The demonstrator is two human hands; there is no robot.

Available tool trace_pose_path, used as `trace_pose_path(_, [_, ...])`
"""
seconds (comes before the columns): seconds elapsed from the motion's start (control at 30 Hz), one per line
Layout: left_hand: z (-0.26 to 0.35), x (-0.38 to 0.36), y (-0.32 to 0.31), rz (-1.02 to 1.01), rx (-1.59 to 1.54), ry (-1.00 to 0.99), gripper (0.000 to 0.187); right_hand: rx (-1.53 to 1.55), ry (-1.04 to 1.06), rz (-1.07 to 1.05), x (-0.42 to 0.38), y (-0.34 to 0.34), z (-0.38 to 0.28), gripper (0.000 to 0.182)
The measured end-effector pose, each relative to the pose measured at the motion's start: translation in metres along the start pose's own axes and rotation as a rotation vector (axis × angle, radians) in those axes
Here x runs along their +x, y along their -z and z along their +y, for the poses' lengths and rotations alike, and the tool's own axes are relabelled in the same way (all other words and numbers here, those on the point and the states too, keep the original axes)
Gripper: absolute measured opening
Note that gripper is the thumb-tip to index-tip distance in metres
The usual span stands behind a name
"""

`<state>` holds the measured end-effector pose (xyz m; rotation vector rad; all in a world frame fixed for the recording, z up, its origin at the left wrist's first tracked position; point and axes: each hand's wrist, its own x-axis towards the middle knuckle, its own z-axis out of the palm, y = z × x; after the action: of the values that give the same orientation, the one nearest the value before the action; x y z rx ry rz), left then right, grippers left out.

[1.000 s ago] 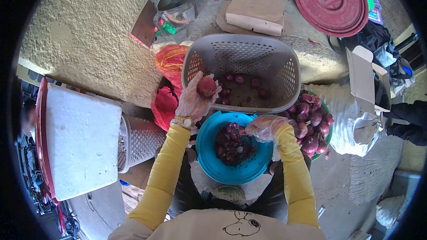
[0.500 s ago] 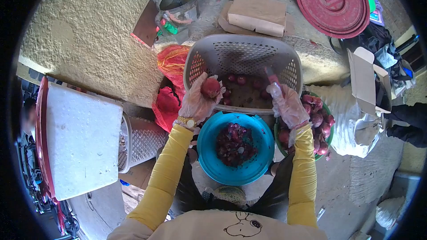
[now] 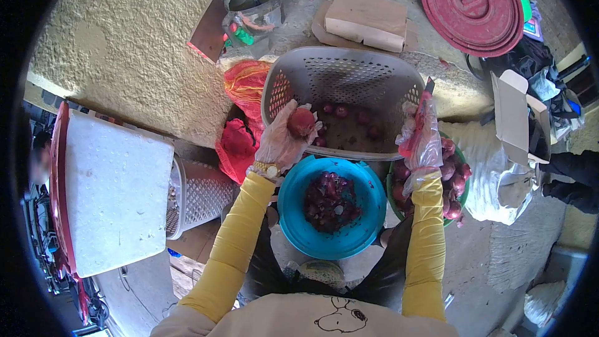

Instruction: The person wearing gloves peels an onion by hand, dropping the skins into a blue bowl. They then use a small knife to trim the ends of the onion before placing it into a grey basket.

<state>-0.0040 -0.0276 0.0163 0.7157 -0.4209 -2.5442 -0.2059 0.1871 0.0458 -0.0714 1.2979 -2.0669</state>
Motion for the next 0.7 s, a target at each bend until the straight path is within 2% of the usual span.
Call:
trace_pose_path(0.23, [-0.001, 0.003, 0.005, -0.003, -0.026, 0.01, 0.03, 0.051, 0.014, -0.015, 0.003, 0.001, -0.001, 0.053])
trace_pose_path(0.3, [-0.002, 0.002, 0.007, -0.018, 0.052, -0.015, 0.034, 0.172, 0.13, 0.058, 0.006, 0.004, -0.002, 0.054])
trace_pose_path(0.4, [-0.001, 0.003, 0.006, 0.004, -0.011, 0.002, 0.031, 0.216, 0.152, 0.156, 0.007, 0.009, -0.005, 0.054])
trace_pose_path(0.47, [-0.001, 0.004, 0.006, -0.003, -0.006, 0.002, 0.03, 0.16, 0.167, 0.139, 0.007, 0.013, -0.007, 0.054])
trace_pose_path(0.53, [0.0, 0.002, 0.002, -0.011, 0.0, 0.002, 0.03, 0.075, 0.237, 0.219, 0.006, 0.009, -0.008, 0.051])
trace_pose_path(0.7, [0.0, 0.0, 0.001, 0.003, -0.009, -0.025, 0.029, 0.013, 0.155, 0.136, 0.004, 0.005, -0.006, 0.05])
